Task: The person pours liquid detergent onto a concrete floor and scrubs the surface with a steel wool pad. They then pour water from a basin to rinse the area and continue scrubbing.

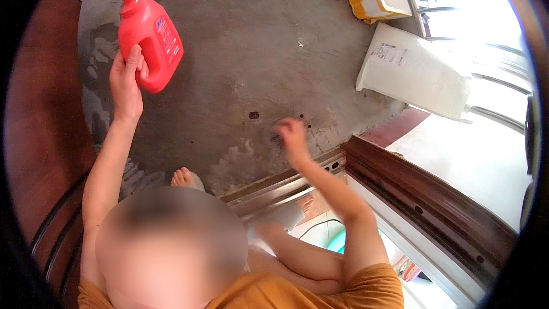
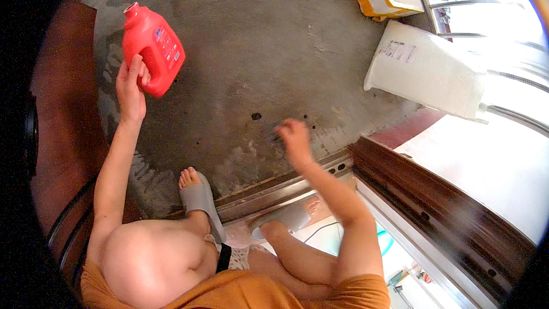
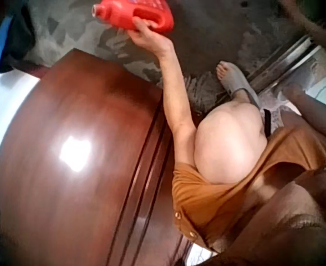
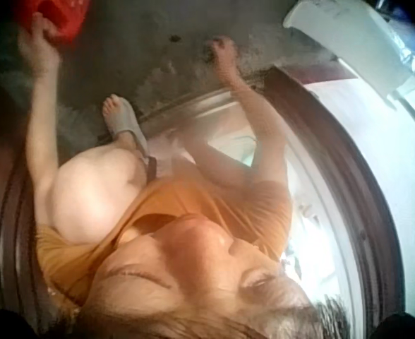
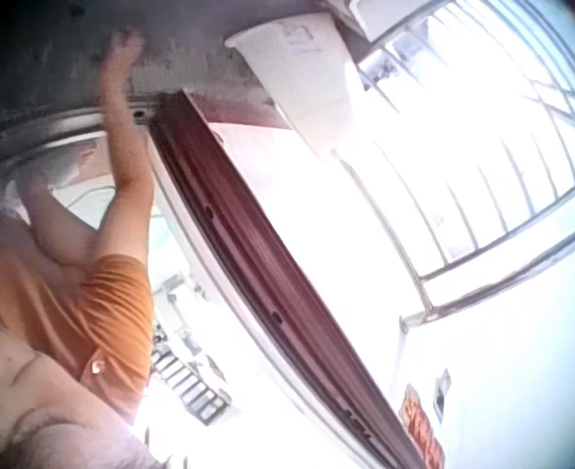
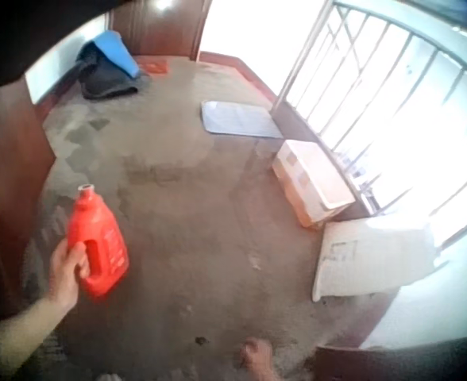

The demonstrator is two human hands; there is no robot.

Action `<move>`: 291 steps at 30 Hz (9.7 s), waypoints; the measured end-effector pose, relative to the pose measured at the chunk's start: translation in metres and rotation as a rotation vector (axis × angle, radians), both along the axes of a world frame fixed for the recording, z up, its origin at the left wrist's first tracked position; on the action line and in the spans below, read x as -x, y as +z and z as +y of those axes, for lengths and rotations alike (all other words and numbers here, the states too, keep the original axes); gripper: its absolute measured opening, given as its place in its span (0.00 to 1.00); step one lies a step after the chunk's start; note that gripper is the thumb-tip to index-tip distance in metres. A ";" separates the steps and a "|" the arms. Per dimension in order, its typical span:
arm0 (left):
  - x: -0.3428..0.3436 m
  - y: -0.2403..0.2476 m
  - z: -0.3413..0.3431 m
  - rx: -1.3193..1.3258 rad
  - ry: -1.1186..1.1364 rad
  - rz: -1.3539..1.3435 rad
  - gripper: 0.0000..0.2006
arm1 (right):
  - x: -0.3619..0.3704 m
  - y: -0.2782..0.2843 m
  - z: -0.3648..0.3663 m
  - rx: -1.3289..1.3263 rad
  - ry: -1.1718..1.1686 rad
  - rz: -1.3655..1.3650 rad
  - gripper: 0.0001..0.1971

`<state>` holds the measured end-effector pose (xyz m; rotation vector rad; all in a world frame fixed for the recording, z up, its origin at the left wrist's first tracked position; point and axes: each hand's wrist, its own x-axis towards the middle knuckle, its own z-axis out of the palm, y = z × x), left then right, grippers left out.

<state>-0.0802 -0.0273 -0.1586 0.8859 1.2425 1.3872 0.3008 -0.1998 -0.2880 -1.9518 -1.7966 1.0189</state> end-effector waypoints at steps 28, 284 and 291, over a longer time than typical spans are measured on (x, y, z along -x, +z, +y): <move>-0.041 -0.015 -0.012 0.051 -0.108 -0.028 0.10 | 0.038 0.024 -0.071 -0.011 0.753 -0.132 0.09; -0.135 -0.005 0.037 0.165 0.074 0.116 0.06 | -0.241 -0.023 0.328 -0.525 -0.152 -0.764 0.15; -0.116 0.000 0.022 0.241 0.121 0.246 0.07 | -0.472 -0.046 0.187 0.071 -0.993 -0.604 0.24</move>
